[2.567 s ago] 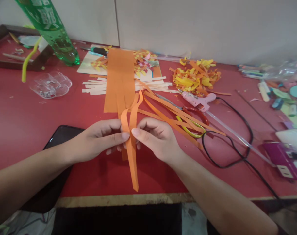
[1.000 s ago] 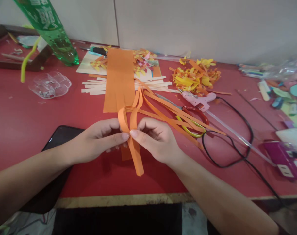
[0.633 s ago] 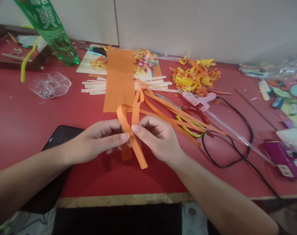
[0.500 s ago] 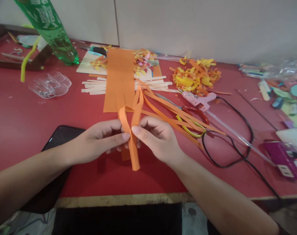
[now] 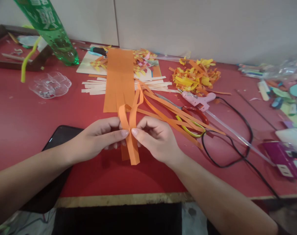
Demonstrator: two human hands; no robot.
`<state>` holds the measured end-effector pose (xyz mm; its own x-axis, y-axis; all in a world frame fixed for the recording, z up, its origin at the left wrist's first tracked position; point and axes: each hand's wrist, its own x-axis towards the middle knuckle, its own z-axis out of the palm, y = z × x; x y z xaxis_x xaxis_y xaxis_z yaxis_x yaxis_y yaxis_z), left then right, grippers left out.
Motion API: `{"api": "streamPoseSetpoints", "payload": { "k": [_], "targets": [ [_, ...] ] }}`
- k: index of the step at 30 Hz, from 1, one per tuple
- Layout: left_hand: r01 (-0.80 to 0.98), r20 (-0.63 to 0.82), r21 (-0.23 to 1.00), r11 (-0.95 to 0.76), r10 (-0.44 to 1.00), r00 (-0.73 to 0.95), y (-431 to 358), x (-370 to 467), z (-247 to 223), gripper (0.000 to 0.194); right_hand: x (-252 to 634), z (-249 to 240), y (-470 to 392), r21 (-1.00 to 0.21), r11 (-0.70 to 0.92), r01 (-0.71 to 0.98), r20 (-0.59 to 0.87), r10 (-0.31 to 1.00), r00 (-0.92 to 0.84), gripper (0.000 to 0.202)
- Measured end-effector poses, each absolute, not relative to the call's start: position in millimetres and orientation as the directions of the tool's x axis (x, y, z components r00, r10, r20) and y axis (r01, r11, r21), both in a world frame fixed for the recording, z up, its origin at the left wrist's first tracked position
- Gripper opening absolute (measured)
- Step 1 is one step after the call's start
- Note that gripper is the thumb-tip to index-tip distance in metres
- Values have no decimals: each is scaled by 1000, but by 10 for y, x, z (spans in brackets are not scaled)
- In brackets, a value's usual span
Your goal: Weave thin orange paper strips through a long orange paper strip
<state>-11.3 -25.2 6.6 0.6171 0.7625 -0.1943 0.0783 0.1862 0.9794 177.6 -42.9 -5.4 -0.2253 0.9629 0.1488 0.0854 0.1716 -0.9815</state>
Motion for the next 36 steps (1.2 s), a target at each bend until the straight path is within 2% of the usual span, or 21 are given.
{"api": "streamPoseSetpoints", "payload": {
  "k": [6,13,19,27,33,36],
  "targets": [
    [77,-216,974,212,774,596,-249,-124,83,18,1779,-64,-424,-986,162,41,152,972,-179,25],
    [70,-193,976,207,667,720,-281,-129,79,19,1776,-48,-438,-995,94,-32,98,978,-184,22],
    [102,-194,980,171,697,690,-266,-131,45,19,1795,-112,-461,-985,-25,-170,29,950,-309,21],
    [103,-198,979,175,713,673,-262,-129,63,20,1805,-101,-447,-993,120,-16,120,964,-235,27],
    [108,-241,968,225,726,644,-271,-129,83,22,1796,-125,-452,-993,99,-59,108,979,-172,26],
    [81,-240,963,257,679,693,-285,-133,103,24,1783,-96,-452,-994,94,-48,100,982,-163,27]
  ]
}}
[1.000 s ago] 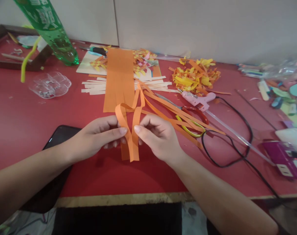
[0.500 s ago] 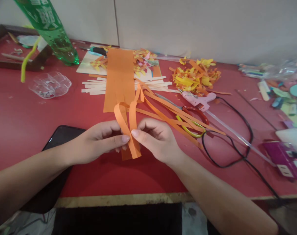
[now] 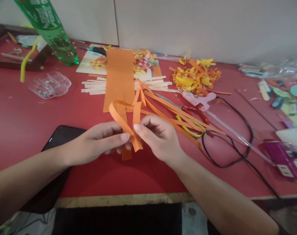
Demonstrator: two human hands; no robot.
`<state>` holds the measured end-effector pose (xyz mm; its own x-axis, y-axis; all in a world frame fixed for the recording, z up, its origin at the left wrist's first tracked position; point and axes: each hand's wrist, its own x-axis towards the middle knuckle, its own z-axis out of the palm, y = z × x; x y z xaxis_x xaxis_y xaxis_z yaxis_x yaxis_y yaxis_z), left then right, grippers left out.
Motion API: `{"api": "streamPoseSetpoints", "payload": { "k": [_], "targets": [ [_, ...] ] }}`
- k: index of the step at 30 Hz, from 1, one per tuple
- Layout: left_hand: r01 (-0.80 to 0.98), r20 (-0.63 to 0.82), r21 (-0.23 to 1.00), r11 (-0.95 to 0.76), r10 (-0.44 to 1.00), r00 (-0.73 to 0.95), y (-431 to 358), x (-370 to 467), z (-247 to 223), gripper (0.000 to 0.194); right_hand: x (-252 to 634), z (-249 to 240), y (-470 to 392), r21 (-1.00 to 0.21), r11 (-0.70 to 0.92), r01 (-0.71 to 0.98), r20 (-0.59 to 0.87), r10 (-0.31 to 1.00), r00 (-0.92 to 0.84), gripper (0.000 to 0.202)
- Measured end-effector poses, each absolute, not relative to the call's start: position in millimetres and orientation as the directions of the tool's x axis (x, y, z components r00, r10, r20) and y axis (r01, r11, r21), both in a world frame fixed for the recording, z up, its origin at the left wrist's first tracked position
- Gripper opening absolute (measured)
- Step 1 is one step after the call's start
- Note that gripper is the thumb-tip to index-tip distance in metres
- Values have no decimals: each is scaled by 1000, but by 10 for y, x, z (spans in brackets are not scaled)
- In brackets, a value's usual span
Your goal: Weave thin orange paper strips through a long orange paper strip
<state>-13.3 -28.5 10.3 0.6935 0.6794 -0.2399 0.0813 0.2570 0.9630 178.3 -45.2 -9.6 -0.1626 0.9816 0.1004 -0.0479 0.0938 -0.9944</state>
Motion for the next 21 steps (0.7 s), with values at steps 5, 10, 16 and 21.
{"api": "streamPoseSetpoints", "payload": {
  "k": [5,10,16,21],
  "targets": [
    [90,-276,944,317,613,740,-291,-130,94,22,1787,-86,-454,-997,20,-72,37,971,-235,24],
    [86,-274,949,304,659,700,-281,-120,68,20,1809,-114,-451,-998,5,-63,22,964,-266,26],
    [100,-299,942,319,668,682,-277,-120,89,21,1795,-72,-444,-991,127,28,117,965,-234,29],
    [77,-280,949,306,701,656,-265,-111,99,19,1785,-78,-445,-994,107,-8,106,974,-199,28]
  ]
}}
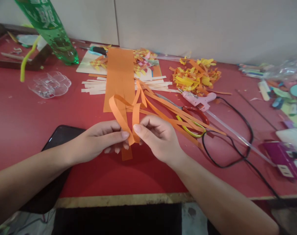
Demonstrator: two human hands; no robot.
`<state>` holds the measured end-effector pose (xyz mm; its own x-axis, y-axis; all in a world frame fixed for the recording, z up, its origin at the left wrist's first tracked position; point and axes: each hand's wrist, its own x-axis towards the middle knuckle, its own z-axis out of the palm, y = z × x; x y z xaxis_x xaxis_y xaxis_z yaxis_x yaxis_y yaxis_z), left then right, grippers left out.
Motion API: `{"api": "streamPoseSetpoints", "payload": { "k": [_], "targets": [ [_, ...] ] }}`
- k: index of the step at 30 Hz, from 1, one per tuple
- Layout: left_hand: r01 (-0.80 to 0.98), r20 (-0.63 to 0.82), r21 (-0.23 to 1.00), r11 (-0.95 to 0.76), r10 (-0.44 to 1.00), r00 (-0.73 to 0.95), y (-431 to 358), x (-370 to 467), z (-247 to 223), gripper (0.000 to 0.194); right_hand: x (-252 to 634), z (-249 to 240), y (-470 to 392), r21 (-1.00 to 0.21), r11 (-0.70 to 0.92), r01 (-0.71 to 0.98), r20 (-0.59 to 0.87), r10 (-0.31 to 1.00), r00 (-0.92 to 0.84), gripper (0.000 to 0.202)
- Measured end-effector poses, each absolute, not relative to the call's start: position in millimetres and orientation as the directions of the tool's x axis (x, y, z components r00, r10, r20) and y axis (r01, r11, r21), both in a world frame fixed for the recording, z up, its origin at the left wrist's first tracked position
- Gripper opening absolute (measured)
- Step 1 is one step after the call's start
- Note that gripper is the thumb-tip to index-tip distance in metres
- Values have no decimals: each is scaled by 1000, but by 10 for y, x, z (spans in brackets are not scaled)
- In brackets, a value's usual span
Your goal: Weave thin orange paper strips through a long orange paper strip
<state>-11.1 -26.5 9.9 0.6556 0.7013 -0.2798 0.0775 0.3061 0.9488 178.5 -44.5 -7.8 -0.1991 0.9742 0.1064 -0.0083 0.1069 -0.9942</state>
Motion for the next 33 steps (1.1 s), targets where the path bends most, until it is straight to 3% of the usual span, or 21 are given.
{"api": "streamPoseSetpoints", "payload": {
  "k": [7,13,24,29,33],
  "targets": [
    [100,-285,952,290,719,634,-265,-115,116,20,1775,-72,-444,-999,46,-23,50,982,-185,30],
    [77,-218,972,220,738,638,-257,-113,128,21,1814,-155,-451,-987,-58,-147,-5,941,-339,22],
    [0,-181,971,239,734,654,-258,-119,103,21,1814,-159,-449,-981,-44,-187,21,944,-329,18],
    [-19,-183,968,251,755,629,-256,-106,103,22,1811,-142,-452,-997,0,-82,25,952,-306,24],
    [-54,-259,929,366,747,613,-262,-99,114,23,1791,-115,-463,-997,79,2,75,961,-265,25]
  ]
}}
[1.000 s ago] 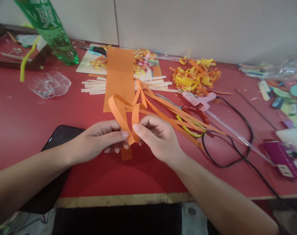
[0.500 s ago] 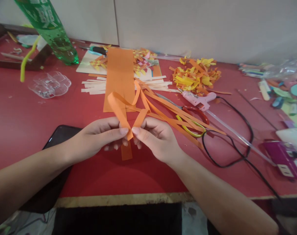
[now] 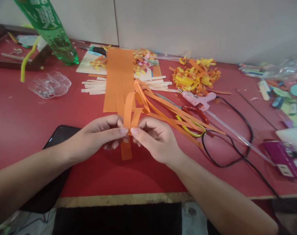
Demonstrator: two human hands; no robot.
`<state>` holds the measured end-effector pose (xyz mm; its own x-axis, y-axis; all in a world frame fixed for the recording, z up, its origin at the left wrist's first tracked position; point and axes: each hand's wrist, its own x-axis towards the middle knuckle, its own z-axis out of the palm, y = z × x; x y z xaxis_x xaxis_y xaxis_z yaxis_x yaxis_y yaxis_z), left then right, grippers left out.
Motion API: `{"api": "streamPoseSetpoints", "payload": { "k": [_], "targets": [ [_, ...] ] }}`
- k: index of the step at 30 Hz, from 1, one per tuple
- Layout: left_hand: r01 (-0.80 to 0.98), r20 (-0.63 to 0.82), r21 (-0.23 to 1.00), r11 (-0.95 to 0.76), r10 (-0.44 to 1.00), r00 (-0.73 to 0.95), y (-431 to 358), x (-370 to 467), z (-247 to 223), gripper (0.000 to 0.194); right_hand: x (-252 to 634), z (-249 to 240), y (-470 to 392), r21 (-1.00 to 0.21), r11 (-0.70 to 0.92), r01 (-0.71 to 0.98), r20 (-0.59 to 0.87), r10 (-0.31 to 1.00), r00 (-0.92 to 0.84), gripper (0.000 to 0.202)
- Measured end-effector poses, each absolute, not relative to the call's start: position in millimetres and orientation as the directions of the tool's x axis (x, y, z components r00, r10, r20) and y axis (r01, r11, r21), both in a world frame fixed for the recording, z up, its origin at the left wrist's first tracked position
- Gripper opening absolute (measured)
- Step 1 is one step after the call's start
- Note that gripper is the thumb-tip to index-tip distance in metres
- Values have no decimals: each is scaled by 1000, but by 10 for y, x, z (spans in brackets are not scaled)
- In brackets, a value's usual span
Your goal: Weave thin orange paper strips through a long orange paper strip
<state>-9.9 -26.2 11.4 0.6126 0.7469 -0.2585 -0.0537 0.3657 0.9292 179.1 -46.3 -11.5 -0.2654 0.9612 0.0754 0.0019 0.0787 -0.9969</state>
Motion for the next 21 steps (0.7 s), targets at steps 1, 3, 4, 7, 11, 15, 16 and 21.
{"api": "streamPoseSetpoints", "payload": {
  "k": [1,3,4,7,11,15,16,21],
  "targets": [
    [-67,-283,912,405,738,612,-262,-102,113,23,1790,-114,-467,-996,87,12,80,963,-258,24],
    [-93,-333,874,476,729,597,-255,-111,108,23,1794,-122,-474,-996,86,-3,84,968,-236,23],
    [-108,-353,860,499,734,580,-249,-116,104,23,1801,-128,-476,-997,78,-23,81,973,-218,23],
    [-104,-363,874,475,779,511,-226,-123,92,24,1823,-153,-474,-994,53,-95,67,987,-146,22],
    [83,-327,939,332,797,508,-218,-105,84,23,1821,-181,-453,-992,41,-123,62,983,-174,20],
    [147,-278,960,238,753,596,-234,-95,80,20,1791,-171,-425,-991,85,-100,106,969,-224,17],
    [166,-276,961,221,745,607,-238,-98,78,20,1783,-162,-418,-991,100,-91,118,966,-229,18],
    [279,-269,953,118,754,599,-253,-117,60,25,1739,-139,-377,-991,116,-71,127,976,-176,18]
  ]
}}
